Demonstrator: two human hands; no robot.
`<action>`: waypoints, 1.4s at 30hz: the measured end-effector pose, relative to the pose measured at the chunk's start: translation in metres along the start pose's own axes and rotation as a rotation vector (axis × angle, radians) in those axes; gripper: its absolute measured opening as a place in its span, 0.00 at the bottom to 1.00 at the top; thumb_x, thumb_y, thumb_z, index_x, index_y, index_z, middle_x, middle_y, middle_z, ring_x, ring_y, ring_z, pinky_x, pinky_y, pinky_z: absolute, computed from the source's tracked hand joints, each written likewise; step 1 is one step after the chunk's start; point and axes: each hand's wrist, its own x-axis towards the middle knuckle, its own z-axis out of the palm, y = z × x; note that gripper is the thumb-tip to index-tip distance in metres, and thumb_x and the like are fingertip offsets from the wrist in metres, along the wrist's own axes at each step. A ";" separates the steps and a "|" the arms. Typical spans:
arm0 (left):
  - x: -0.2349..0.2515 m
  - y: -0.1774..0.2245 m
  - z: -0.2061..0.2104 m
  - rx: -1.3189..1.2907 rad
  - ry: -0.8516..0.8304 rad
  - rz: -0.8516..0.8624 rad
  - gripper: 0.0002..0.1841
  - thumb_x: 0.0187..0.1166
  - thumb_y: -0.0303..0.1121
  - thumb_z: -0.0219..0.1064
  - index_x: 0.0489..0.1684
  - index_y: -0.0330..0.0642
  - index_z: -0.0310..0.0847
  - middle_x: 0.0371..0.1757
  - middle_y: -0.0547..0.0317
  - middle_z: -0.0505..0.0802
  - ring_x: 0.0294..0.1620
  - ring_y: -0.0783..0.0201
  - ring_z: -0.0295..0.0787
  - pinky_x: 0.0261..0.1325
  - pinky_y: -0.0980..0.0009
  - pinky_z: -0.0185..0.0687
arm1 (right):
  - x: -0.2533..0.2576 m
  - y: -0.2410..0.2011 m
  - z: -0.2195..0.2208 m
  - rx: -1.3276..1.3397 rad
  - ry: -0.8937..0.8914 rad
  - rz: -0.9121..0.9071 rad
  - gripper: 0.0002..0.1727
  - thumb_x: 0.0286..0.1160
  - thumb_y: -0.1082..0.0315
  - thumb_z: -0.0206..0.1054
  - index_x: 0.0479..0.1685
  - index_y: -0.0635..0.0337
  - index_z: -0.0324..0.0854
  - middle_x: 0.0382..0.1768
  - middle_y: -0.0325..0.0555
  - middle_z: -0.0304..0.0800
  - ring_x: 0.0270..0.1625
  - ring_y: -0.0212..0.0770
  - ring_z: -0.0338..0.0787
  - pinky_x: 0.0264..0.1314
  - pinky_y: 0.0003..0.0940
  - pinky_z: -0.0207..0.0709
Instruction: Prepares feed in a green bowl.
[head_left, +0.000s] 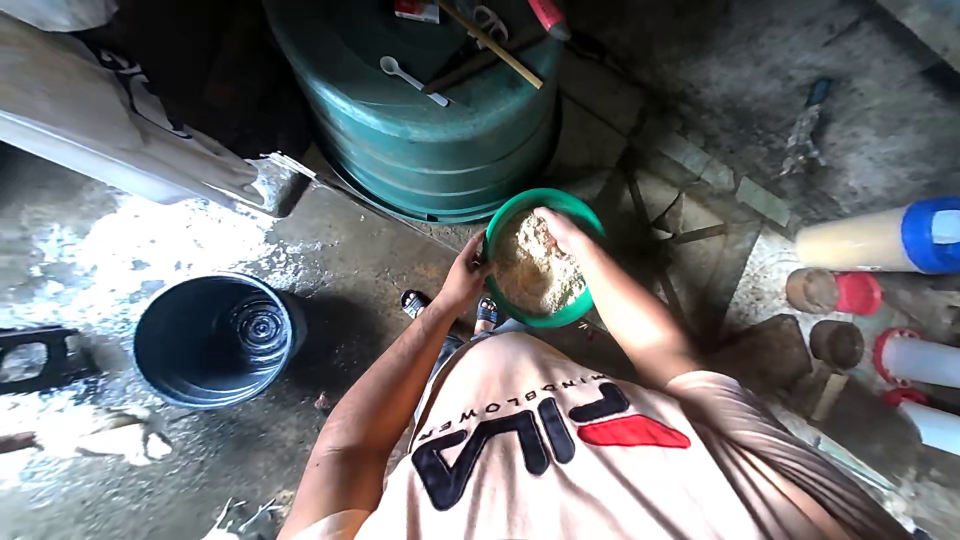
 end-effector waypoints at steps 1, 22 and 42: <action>0.001 0.003 0.001 -0.002 -0.010 0.008 0.37 0.84 0.24 0.64 0.93 0.61 0.54 0.62 0.38 0.86 0.47 0.47 0.91 0.42 0.48 0.91 | -0.004 -0.009 0.005 -0.058 -0.044 -0.039 0.31 0.89 0.45 0.53 0.74 0.61 0.78 0.74 0.59 0.80 0.78 0.52 0.77 0.78 0.60 0.69; 0.004 0.003 0.001 0.059 -0.004 0.012 0.36 0.86 0.29 0.65 0.92 0.67 0.55 0.61 0.40 0.85 0.47 0.45 0.88 0.38 0.44 0.89 | -0.039 0.035 0.021 -0.760 -0.075 -0.463 0.38 0.68 0.86 0.66 0.83 0.55 0.68 0.84 0.71 0.63 0.71 0.71 0.82 0.64 0.67 0.82; -0.018 -0.046 0.026 -0.311 0.175 -0.159 0.26 0.85 0.23 0.61 0.79 0.43 0.56 0.57 0.41 0.86 0.45 0.47 0.92 0.42 0.47 0.92 | -0.083 0.027 -0.013 -0.416 0.104 -0.329 0.36 0.73 0.57 0.75 0.84 0.54 0.72 0.84 0.56 0.71 0.86 0.54 0.69 0.87 0.56 0.65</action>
